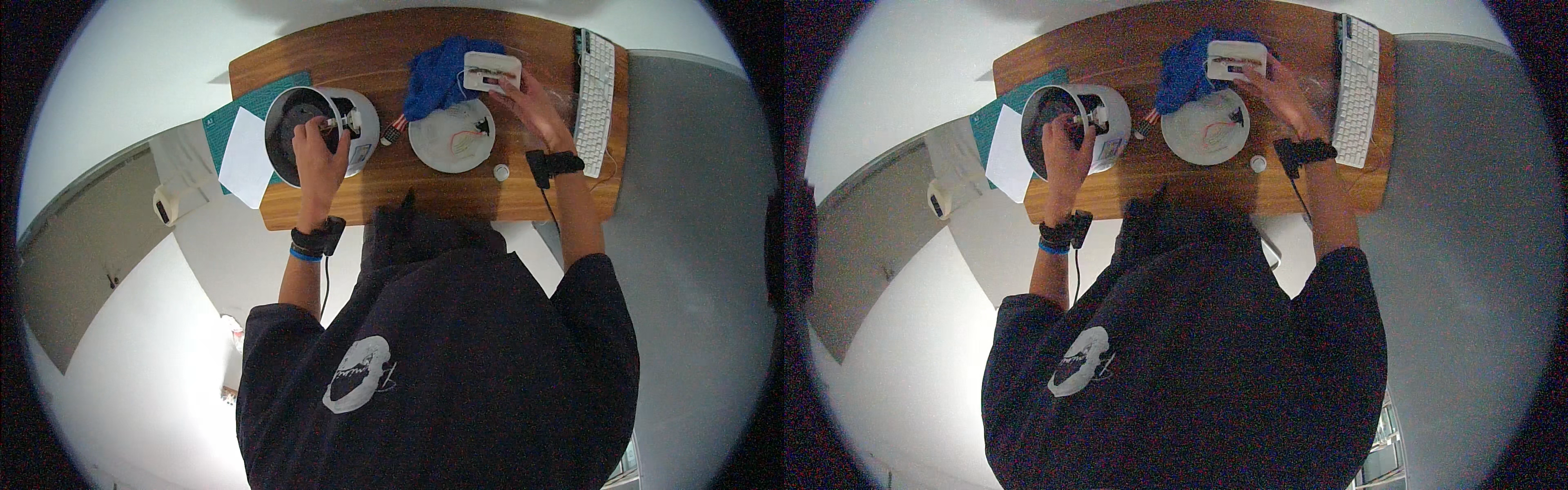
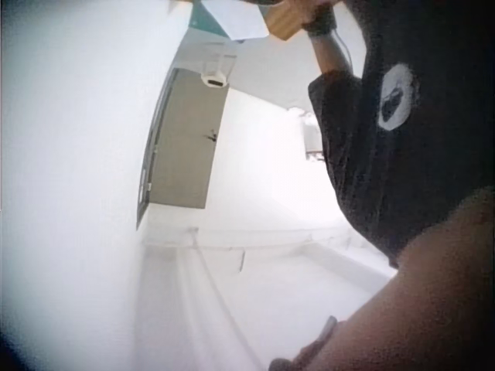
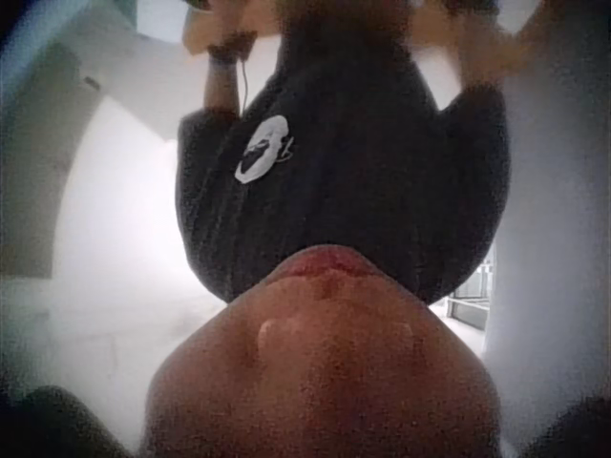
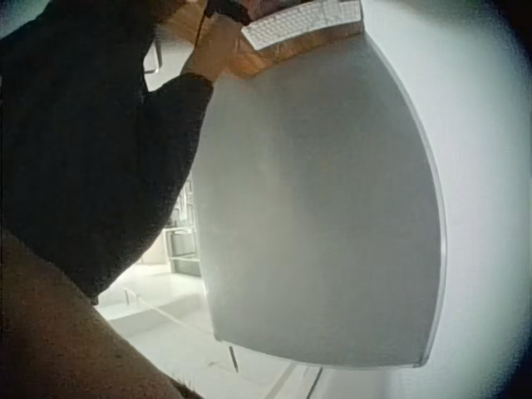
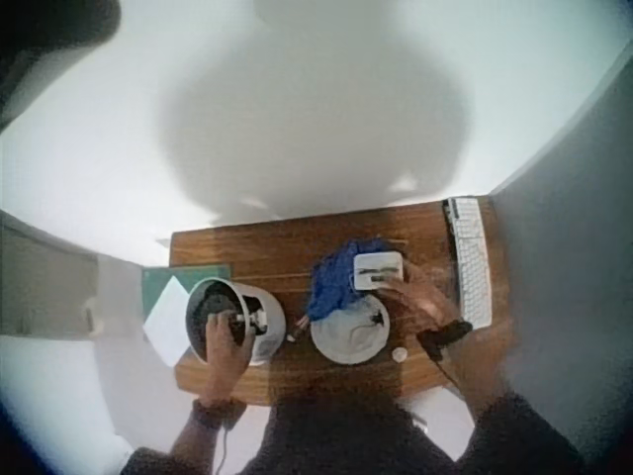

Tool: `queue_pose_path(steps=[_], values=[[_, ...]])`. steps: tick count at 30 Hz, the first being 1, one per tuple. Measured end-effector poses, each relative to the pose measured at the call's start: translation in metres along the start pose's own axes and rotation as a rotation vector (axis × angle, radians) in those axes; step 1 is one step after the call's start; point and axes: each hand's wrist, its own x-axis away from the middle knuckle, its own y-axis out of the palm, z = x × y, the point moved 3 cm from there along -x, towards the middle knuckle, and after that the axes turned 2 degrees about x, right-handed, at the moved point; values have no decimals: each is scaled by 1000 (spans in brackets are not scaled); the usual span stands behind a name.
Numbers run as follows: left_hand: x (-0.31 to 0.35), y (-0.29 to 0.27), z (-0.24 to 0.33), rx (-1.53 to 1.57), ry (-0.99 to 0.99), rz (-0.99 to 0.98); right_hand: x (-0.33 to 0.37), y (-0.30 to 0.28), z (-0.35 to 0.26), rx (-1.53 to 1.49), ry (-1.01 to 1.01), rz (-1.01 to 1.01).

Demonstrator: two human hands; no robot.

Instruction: The person works at a desk, manipulating wires and small electronic components inside a cylindrical container. They connect wires to a small white device and adjust components within the container throughout the clip.

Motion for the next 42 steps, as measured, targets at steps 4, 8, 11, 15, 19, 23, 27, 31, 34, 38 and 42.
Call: queue_pose_path(steps=[4,8,11,15,19,23,27,31,34,38,42], values=[[-10,-7,7,-38,-25,-60,2,19,-7,116,-94,-67],[-9,-6,1,-36,-39,-54,5,52,-19,310,-139,-122],[-8,-8,0,35,-50,-77,-1,70,-9,221,-144,-192],[-8,-6,-3,21,-79,-75,-12,89,13,40,-76,-222],[-8,-8,0,46,-57,-54,-21,103,30,-8,43,-214],[-9,-13,3,5,-51,-54,-25,118,26,87,44,-136],[-14,-10,-4,-22,-60,-68,-36,123,28,-93,-13,-141],[-16,-7,-6,14,-97,-97,-34,134,27,-183,-66,-108],[-18,-12,5,-69,-108,-113,-29,138,22,-195,-73,-143],[-18,-8,1,-85,-67,-94,-28,138,24,-237,-29,-148],[-17,-4,-2,-51,-64,-67,-23,139,24,-302,13,-133]])
